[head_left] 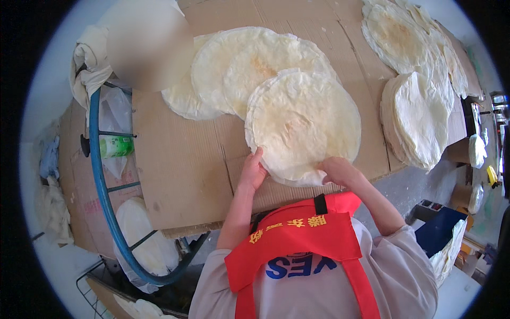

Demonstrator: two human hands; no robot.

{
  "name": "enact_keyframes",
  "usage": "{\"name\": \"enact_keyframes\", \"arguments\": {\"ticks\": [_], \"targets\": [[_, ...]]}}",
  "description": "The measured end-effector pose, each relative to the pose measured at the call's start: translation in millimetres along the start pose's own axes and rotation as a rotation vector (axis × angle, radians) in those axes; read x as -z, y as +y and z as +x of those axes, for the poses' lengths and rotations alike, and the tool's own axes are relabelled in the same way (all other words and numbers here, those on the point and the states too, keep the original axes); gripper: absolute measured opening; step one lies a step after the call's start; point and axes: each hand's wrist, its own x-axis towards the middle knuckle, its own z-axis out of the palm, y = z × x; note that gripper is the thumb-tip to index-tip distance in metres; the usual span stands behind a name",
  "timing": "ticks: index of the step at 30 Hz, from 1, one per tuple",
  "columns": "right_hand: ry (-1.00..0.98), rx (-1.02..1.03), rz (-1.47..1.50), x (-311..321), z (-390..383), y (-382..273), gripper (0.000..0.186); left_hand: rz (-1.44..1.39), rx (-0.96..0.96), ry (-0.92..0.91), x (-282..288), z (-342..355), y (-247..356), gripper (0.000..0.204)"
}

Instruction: The person repeatedly picks up thin, round, translucent dough sheets from a cardboard surface, separates them, and stacks them into a growing pile. The person handles the sheets by hand, smoothing and aligning them as they are stacked.

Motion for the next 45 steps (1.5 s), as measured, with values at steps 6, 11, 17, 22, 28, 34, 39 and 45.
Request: {"name": "enact_keyframes", "arguments": {"ticks": [6,11,17,22,28,34,39,45], "targets": [[0.456,0.196,0.509,0,11,-22,0.067,0.067,0.026,-0.027,-16,2,0,0.039],[0.761,0.089,0.472,-28,54,-62,0.073,0.083,0.034,-0.062,-33,3,0,0.039],[0.646,0.026,0.602,-21,52,-65,0.064,0.109,0.032,0.004,-30,0,-1,0.032],[0.827,0.030,0.533,-26,59,-62,0.059,0.266,0.022,-0.066,-25,4,-3,0.020],[0.742,0.108,0.665,-16,54,-42,0.039,0.456,0.074,-0.082,-43,-5,7,0.019],[0.707,-0.015,0.761,-31,61,-19,0.025,0.603,0.145,0.016,-12,-10,5,0.024],[0.721,-0.057,0.636,-38,67,-28,0.027,0.520,0.096,0.154,-26,2,35,0.025],[0.719,-0.147,0.473,-19,95,-42,0.022,0.653,0.004,0.204,-24,44,36,0.033]]}}
